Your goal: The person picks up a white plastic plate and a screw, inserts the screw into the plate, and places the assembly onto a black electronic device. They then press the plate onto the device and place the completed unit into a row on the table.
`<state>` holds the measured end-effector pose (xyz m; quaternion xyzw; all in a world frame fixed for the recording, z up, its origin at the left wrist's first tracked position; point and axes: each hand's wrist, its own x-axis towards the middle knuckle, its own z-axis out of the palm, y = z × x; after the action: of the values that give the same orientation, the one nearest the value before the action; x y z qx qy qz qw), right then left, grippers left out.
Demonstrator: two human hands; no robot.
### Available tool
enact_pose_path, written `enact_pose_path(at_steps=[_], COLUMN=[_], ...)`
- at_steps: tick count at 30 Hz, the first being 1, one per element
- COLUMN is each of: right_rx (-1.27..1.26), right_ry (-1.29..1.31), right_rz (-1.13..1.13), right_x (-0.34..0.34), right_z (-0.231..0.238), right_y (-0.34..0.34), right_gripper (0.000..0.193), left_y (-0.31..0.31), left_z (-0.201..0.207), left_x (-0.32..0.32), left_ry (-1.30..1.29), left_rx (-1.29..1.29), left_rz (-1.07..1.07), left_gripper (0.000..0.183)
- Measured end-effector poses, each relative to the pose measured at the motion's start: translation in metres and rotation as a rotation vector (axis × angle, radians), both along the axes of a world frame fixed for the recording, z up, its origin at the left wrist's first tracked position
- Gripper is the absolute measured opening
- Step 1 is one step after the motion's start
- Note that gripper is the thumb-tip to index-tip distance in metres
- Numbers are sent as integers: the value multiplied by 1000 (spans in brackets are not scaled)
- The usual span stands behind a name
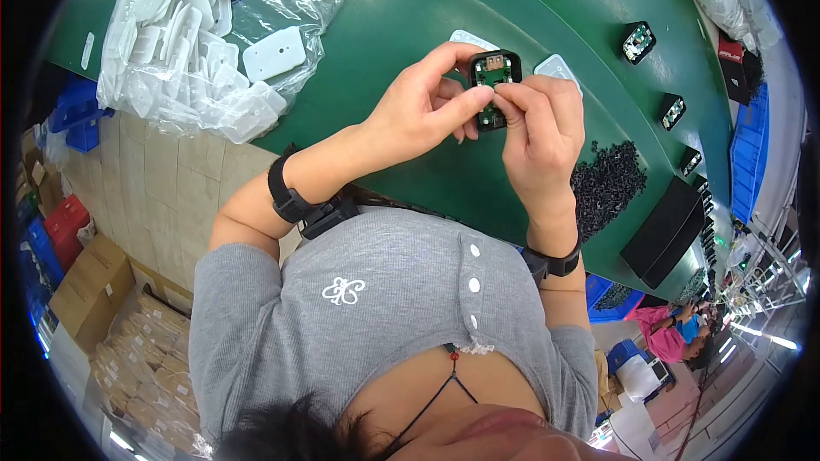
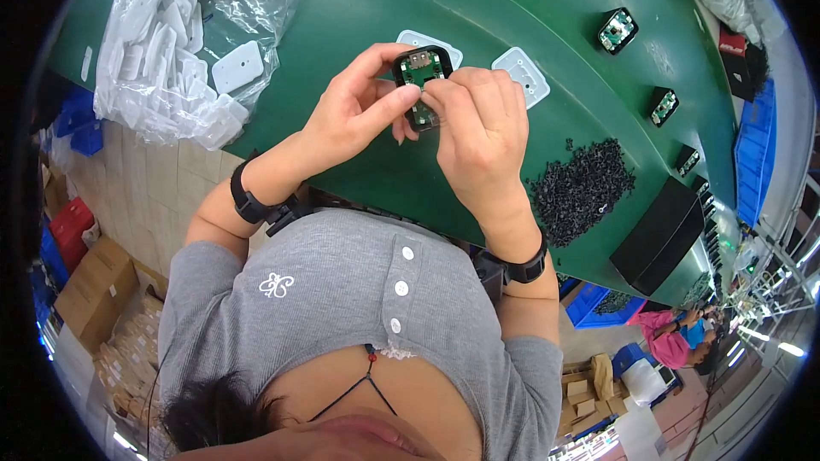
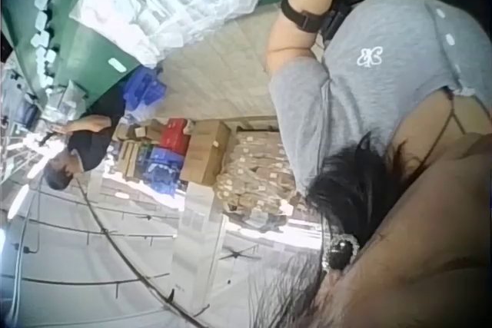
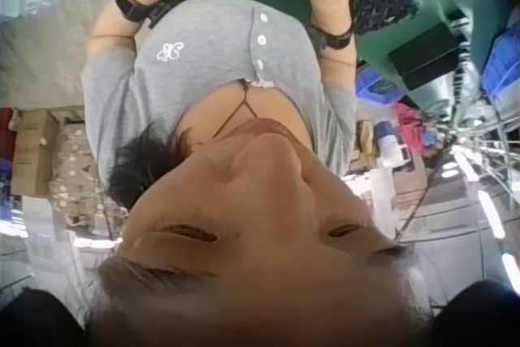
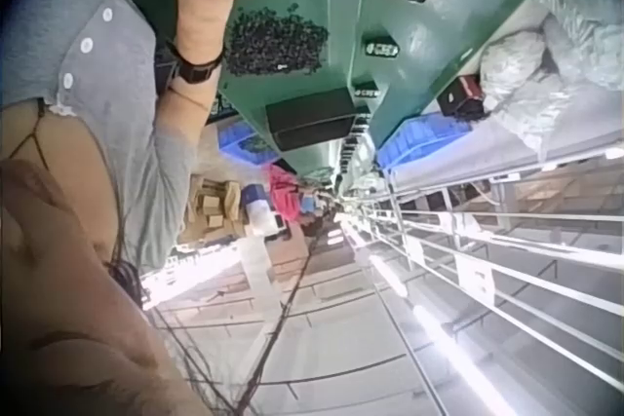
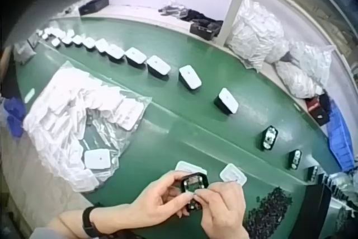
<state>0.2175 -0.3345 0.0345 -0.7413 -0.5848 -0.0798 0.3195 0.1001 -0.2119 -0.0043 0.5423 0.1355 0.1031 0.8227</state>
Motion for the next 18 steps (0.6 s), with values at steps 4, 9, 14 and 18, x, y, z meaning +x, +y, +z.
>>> enact_pose_path(at_steps=[4,9,14,18], right_rx=[33,33,61,56], right_ry=[54,724,1005,1009], right_rz=[43,-18,32,14], right_x=[0,-6,-5,-3], right_z=[-5,-7,-10,-7], right_y=[-4,-7,-11,-11], right_gripper=[21,42,36,39], left_y=[-1,0,1,6], left_z=[6,7,14,12], left_x=[2,3,0,0], left_ry=[0,-25,-4,-60], left_rx=[-85,0,50,69], left_rz=[79,108,68,3], left_gripper=[31,29,30,34])
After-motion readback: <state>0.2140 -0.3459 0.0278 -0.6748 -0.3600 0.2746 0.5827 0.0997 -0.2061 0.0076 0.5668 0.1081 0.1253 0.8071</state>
